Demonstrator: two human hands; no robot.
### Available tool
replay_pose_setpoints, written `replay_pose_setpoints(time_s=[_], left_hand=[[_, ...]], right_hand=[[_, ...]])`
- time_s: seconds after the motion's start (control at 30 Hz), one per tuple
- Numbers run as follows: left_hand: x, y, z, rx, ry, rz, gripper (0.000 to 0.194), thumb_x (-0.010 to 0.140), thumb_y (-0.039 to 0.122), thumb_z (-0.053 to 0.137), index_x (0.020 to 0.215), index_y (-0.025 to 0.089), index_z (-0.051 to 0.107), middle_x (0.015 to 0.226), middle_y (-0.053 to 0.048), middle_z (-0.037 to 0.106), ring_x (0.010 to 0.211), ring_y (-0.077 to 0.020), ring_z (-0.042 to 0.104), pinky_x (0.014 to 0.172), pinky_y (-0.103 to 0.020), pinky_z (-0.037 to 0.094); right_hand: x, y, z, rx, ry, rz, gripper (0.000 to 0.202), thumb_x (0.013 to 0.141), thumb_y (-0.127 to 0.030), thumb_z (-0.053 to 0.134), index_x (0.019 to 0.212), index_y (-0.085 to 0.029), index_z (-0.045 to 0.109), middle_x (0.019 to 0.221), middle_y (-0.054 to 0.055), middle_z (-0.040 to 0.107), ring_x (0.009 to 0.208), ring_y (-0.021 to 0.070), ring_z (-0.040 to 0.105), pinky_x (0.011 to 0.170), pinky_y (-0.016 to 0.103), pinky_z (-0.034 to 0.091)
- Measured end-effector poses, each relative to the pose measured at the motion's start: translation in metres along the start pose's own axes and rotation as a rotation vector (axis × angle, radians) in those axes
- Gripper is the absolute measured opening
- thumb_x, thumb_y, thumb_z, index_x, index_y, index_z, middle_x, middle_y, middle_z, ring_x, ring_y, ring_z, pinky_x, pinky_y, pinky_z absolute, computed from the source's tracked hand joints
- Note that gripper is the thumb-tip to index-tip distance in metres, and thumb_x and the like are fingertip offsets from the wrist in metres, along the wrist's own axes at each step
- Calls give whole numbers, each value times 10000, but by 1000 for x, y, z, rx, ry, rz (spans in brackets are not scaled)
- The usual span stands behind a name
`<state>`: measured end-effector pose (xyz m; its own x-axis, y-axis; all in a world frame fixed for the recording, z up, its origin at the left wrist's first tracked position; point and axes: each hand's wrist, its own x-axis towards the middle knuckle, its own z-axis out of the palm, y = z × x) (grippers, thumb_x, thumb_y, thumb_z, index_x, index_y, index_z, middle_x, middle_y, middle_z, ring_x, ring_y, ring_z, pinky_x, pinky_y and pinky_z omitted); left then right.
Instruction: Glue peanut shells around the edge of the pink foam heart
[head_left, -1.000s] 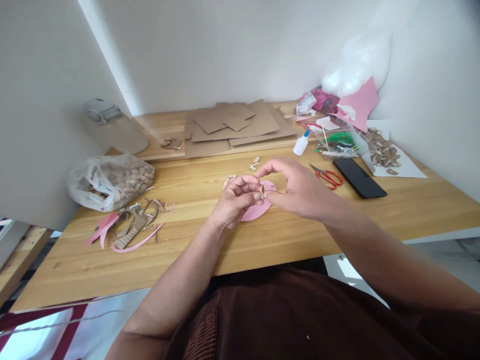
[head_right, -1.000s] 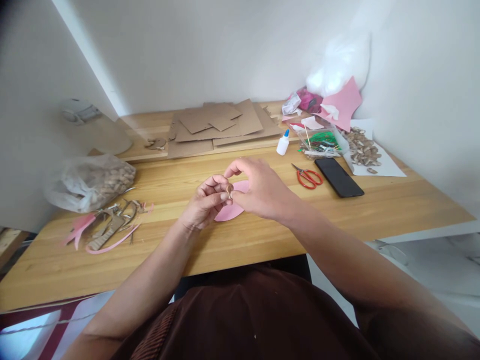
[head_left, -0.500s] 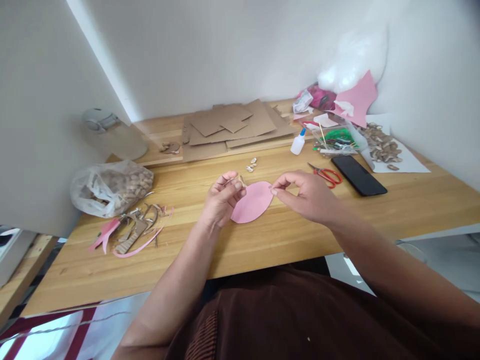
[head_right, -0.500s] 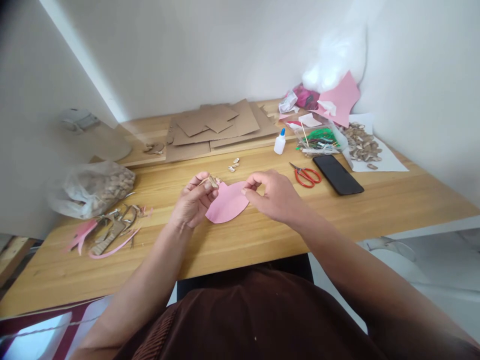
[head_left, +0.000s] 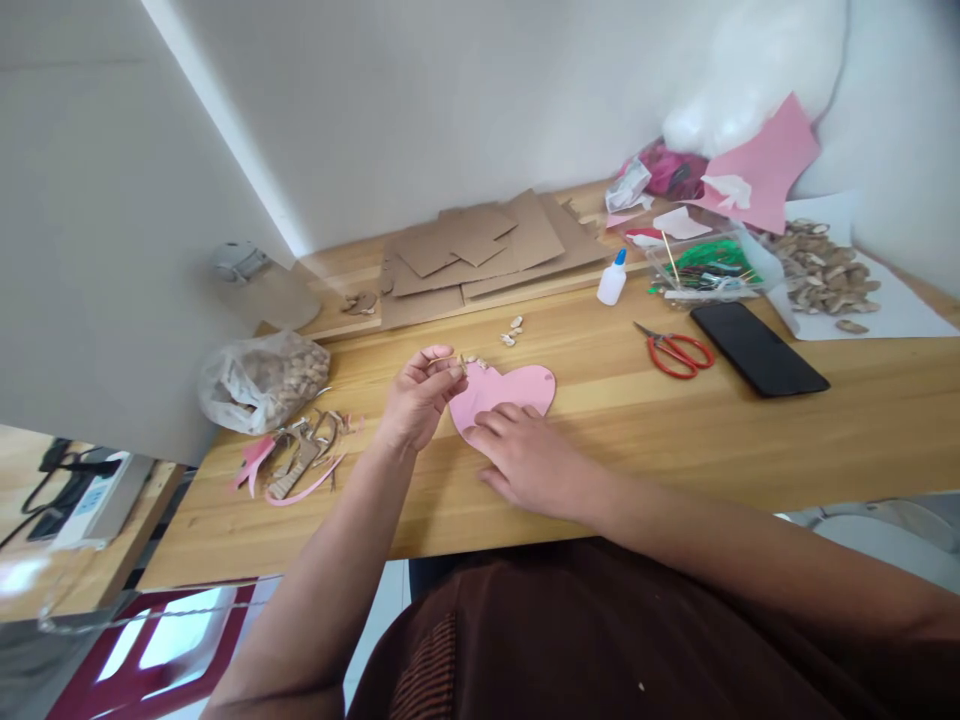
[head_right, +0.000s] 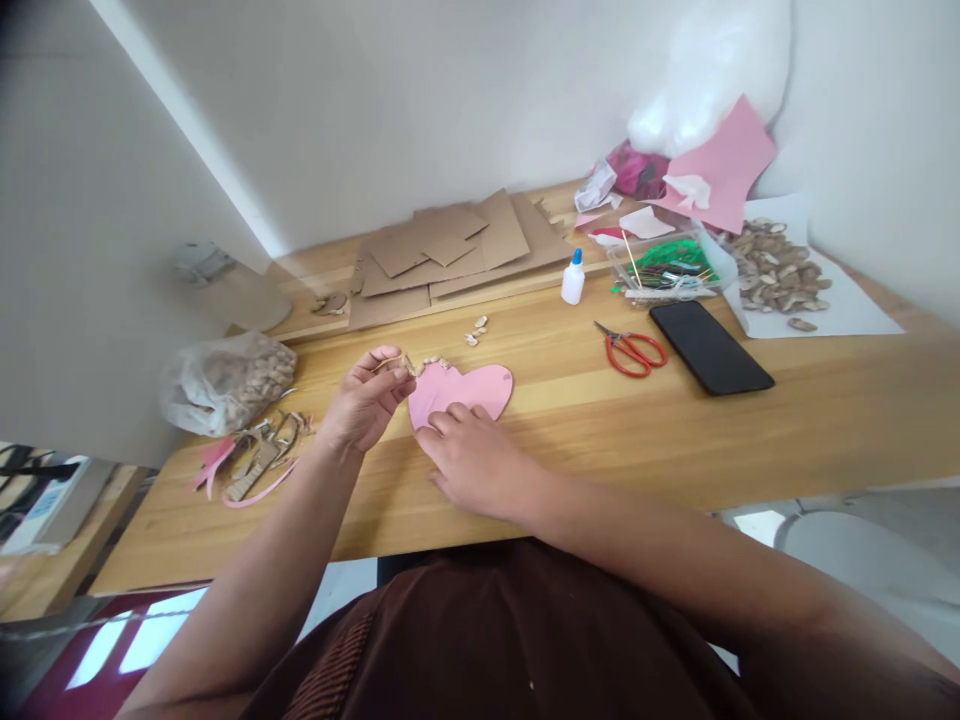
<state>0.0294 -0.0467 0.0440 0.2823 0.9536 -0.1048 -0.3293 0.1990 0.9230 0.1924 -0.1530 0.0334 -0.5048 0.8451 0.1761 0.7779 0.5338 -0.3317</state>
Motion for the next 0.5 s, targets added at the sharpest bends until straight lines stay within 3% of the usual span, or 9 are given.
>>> replay_pose_setpoints(time_s=[0.17, 0.3, 0.4, 0.5], left_hand=[[-1, 10, -8, 30, 1, 48, 481, 568, 184, 930, 943, 195, 629, 770, 49, 686, 720, -78, 655, 706, -209, 544], [-5, 17, -21, 25, 42, 60, 476, 561, 176, 932, 932, 190, 635, 771, 46, 689, 715, -76, 647, 698, -209, 548], [-8, 17, -29, 16, 61, 68, 461, 575, 177, 928, 932, 194, 637, 776, 47, 688, 721, -74, 647, 706, -208, 547], [-10, 16, -35, 14, 59, 67, 449, 587, 179, 921, 936, 194, 639, 781, 40, 690, 729, -77, 646, 710, -211, 543]], right_hand=[[27, 8, 0, -110, 73, 213, 774, 852, -547, 672, 1459, -110, 472, 1402, 251, 561, 1237, 420, 498, 1013, 565, 386], [39, 21, 7, -118, 46, 319, 1055, 724, -713, 715, 1514, -91, 393, 1375, 280, 566, 1271, 470, 455, 1023, 602, 352], [44, 21, 13, -125, 24, 346, 1095, 691, -743, 714, 1512, -93, 393, 1353, 294, 565, 1308, 504, 421, 1038, 623, 330], [46, 24, 12, -90, -24, 310, 1035, 686, -641, 754, 1516, -138, 396, 1342, 265, 569, 1316, 494, 423, 1033, 621, 346]])
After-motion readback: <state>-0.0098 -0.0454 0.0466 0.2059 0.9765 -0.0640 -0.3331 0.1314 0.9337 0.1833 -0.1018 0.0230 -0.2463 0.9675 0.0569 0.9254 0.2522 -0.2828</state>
